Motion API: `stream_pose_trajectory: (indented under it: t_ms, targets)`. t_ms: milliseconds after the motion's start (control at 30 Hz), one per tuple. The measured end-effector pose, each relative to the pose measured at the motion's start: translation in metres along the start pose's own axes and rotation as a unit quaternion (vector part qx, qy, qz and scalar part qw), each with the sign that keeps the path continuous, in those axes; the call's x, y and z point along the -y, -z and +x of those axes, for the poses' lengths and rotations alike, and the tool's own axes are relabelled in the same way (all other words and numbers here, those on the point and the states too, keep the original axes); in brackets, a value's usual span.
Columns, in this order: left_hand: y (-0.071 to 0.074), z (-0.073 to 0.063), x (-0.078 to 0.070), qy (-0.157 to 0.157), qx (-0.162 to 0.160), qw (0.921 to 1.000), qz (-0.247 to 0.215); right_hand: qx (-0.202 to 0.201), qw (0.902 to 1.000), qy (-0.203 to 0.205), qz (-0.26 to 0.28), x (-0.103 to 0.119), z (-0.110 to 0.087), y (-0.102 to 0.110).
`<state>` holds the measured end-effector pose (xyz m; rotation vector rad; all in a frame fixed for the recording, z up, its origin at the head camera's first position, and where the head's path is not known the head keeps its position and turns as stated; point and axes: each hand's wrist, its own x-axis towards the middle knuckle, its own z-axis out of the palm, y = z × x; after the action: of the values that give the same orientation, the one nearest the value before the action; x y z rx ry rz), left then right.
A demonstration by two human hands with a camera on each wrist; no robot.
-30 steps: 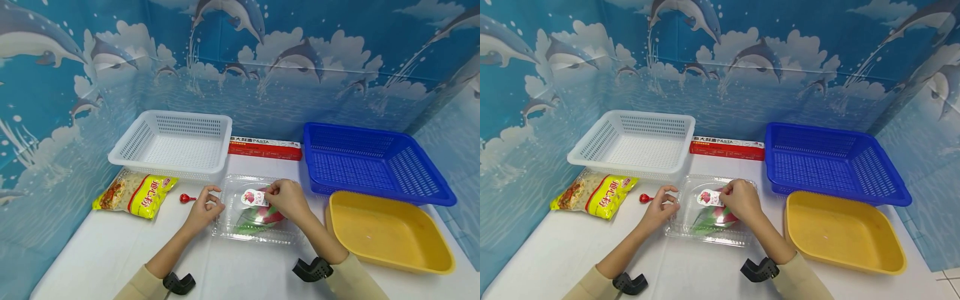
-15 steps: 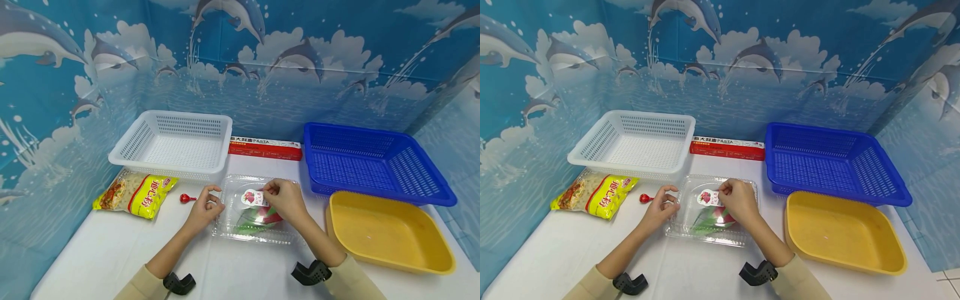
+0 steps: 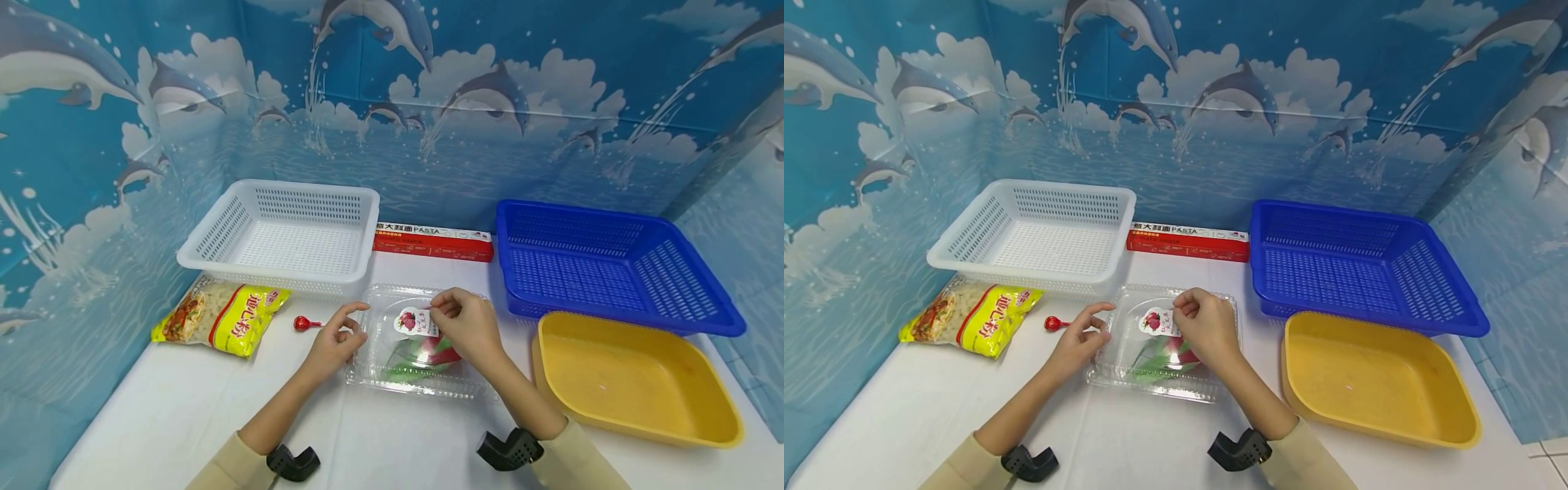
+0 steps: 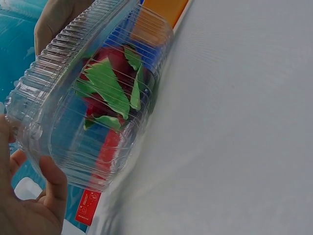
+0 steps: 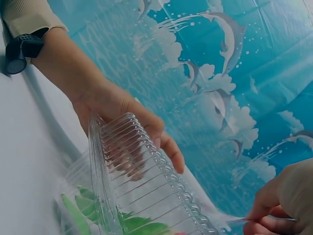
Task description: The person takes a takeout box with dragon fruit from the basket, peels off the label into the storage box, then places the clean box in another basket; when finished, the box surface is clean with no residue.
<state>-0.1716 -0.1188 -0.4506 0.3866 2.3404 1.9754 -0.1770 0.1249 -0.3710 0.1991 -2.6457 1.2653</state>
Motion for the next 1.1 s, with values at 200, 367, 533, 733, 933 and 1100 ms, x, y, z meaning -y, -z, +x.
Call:
stream_pose_trajectory:
  t_ms: [200,367,533,733,933,1100]
  targets:
    - [-0.001,0.001,0.000,0.001,0.000,0.9999,-0.014,-0.003,0.9992,-0.003,0.040,-0.001,0.000,0.007]
    - [0.000,0.002,0.001,0.002,0.004,0.9997,-0.023,0.024,0.9982,-0.015,0.054,-0.005,0.001,0.013]
    - [0.000,0.001,0.001,0.004,0.002,0.9998,-0.019,0.040,0.9974,-0.018,0.057,-0.008,0.000,0.020]
    - [0.001,0.002,0.002,0.005,0.003,0.9998,-0.020,0.056,0.9962,-0.027,0.060,-0.010,-0.004,0.030]
    - [0.001,0.002,0.001,0.009,0.001,0.9997,-0.024,0.057,0.9952,-0.052,0.060,-0.013,-0.008,0.040]
    - [0.001,0.002,0.000,0.008,0.005,0.9994,-0.035,0.053,0.9951,-0.042,0.072,-0.016,-0.011,0.047]
